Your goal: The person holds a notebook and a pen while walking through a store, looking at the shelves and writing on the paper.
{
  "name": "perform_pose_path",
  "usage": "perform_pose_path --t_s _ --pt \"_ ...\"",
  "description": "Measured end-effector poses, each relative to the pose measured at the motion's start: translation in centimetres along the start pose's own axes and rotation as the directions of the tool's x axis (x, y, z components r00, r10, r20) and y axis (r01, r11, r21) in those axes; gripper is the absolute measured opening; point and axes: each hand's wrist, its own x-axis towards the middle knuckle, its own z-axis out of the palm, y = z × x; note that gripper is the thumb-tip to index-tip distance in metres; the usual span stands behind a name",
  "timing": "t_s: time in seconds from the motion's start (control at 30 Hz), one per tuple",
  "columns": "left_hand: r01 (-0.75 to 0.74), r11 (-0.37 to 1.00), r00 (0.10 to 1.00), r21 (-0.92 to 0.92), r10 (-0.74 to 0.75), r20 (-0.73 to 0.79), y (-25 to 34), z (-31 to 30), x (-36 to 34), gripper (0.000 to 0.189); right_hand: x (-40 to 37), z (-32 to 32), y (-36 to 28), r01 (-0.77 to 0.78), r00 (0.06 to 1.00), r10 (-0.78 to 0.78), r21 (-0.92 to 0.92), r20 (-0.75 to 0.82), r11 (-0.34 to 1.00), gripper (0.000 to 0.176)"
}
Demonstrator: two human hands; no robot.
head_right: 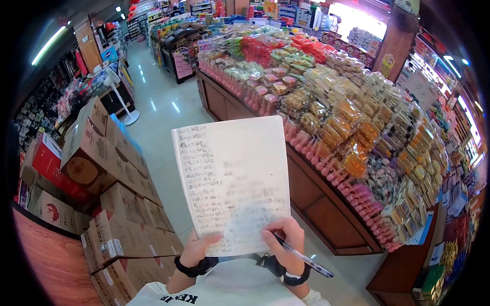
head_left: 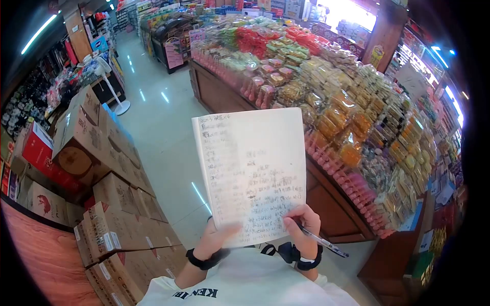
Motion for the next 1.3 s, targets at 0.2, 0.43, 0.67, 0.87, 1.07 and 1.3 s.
perform_pose_path --t_s 0.2,0.43,0.67,0.87,1.07,1.3 --pt "-0.043 0.999 0.999 -0.009 0.042 -0.024 3.4 -6.1 5.1 0.04 6.8 6.4 1.6 -0.014 1.0 0.015 -0.026 0.008 1.0 0.011" --pt "-0.106 0.994 0.994 0.017 0.107 -0.015 11.8 -13.6 11.2 0.039 16.3 16.1 0.9 0.218 0.976 -0.214 -0.098 0.049 0.971 0.013" --pt "-0.157 0.988 0.983 0.008 0.157 -0.09 16.6 -20.6 14.2 0.039 22.6 24.2 0.7 0.276 0.948 -0.261 -0.059 0.183 0.959 0.019" --pt "-0.199 0.98 0.961 0.009 0.197 -0.195 18.0 -25.2 16.5 0.038 26.9 29.4 3.3 0.136 0.941 -0.142 0.042 0.307 0.99 0.015" --pt "-0.255 0.966 0.922 0.032 0.253 -0.293 20.1 -27.7 20.7 0.037 32.6 33.4 5.4 0.008 0.945 -0.08 0.223 0.316 0.975 0.015" --pt "-0.336 0.94 0.869 0.065 0.336 -0.364 24.4 -29.2 29.5 0.037 43.9 36.1 6.2 0.118 0.906 -0.215 0.27 0.365 0.956 0.01"
